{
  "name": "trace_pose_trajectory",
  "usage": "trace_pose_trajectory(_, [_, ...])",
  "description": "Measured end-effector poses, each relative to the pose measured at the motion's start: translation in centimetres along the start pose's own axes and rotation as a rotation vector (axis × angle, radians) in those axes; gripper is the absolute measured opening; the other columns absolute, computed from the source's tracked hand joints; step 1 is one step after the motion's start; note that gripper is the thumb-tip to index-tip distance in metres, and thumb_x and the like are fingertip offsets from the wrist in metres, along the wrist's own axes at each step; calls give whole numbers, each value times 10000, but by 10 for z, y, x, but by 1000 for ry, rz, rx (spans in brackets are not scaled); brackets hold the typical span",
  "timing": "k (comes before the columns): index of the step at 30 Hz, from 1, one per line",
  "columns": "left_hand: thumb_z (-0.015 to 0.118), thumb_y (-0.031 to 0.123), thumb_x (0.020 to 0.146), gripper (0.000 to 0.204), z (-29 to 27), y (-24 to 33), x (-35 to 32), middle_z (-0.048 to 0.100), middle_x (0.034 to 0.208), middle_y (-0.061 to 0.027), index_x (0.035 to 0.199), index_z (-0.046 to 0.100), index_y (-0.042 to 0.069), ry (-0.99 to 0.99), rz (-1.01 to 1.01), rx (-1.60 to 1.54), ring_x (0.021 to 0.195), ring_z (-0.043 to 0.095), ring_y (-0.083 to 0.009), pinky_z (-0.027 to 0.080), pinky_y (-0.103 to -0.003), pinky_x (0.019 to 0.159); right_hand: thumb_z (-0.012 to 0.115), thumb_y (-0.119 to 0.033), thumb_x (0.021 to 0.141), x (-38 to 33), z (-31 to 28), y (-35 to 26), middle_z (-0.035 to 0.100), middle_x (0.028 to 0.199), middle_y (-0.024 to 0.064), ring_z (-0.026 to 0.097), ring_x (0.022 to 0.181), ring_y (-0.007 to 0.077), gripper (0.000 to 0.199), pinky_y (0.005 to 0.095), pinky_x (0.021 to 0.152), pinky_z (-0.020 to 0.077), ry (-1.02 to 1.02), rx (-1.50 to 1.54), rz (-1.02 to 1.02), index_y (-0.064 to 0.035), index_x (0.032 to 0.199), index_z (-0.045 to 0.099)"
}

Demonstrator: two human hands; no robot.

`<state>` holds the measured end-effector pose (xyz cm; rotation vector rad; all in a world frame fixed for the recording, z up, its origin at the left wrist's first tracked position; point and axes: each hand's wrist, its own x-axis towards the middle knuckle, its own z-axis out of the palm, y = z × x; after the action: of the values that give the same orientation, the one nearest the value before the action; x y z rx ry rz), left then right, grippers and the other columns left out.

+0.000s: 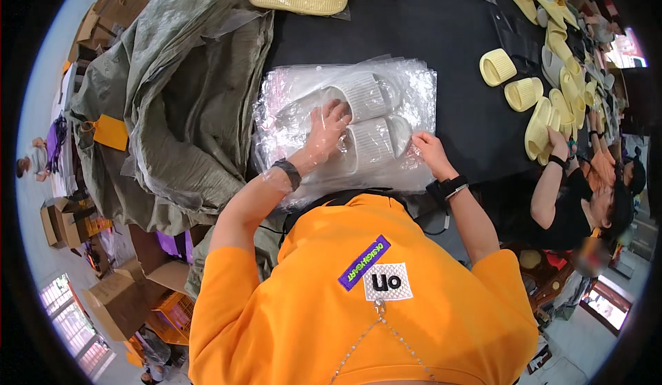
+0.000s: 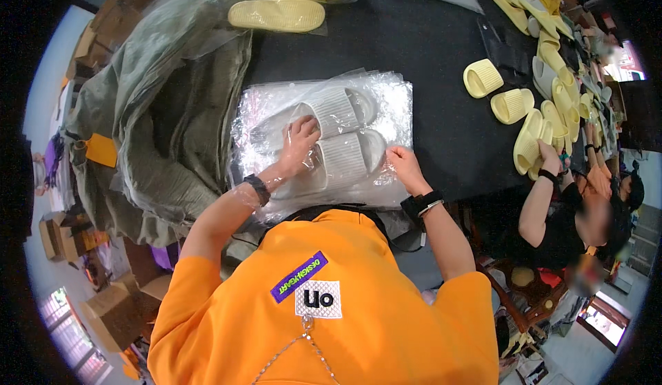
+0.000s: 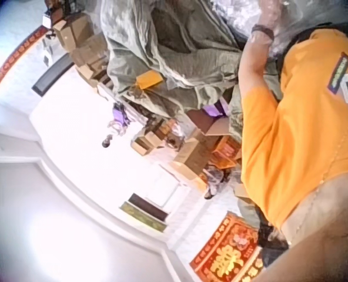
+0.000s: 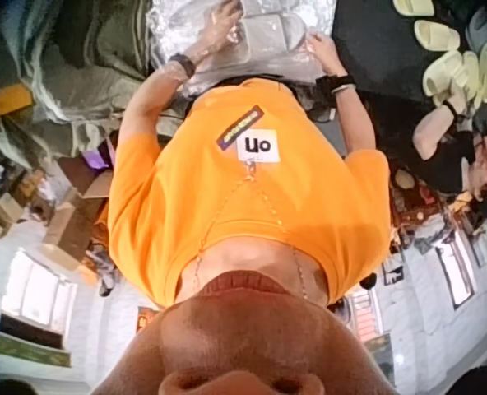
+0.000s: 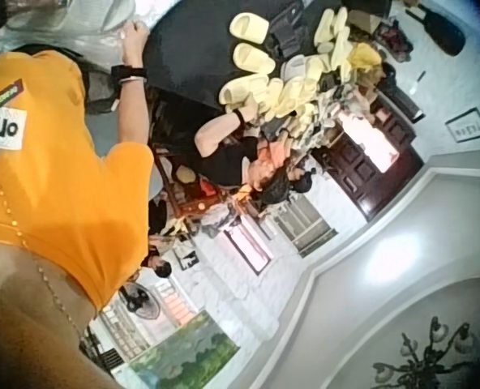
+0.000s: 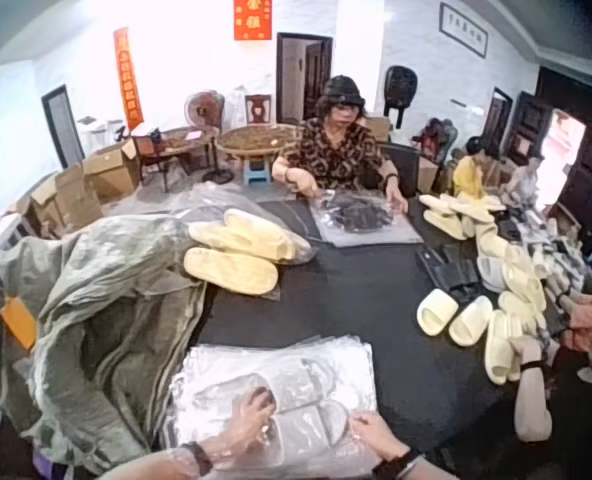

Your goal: Packing several pairs of colored slides into plastic bags and placing them into a larger sack.

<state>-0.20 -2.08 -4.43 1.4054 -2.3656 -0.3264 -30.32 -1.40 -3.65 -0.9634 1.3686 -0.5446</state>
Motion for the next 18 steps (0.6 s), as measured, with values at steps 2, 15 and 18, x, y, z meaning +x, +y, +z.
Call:
trace_pose_trajectory(2, [643, 134, 660, 436, 3, -4, -3, 418, 1244, -135, 1070, 508, 72, -34, -16, -45, 1227, 320, -330, 279, -538, 939, 508, -196, 892, -7, 2, -5, 570, 782, 9, 553, 667, 83, 172, 230, 563, 437, 98, -7, 51, -42, 939, 567])
trace_pose_trajectory(15, [517, 112, 714, 348, -67, -86, -144, 501, 1190, -149, 1051, 569, 44, 50, -472, 176, 1150, 423, -334, 339, -437, 925, 490, -213, 904, -29, -39, 13, 498, 672, -16, 529, 567, 90, 169, 225, 487, 439, 444, 119, 52, -62, 897, 565])
trace_pose_trajectory(18, [538, 164, 793, 339, -94, -108, -145, 547, 1138, -143, 1096, 536, 13, 580, -793, -658, 1038, 519, -294, 399, -342, 865, 501, -201, 893, -36, -37, 4, 510, 640, -5, 526, 553, 90, 170, 230, 490, 415, 467, 80, 31, -46, 872, 568])
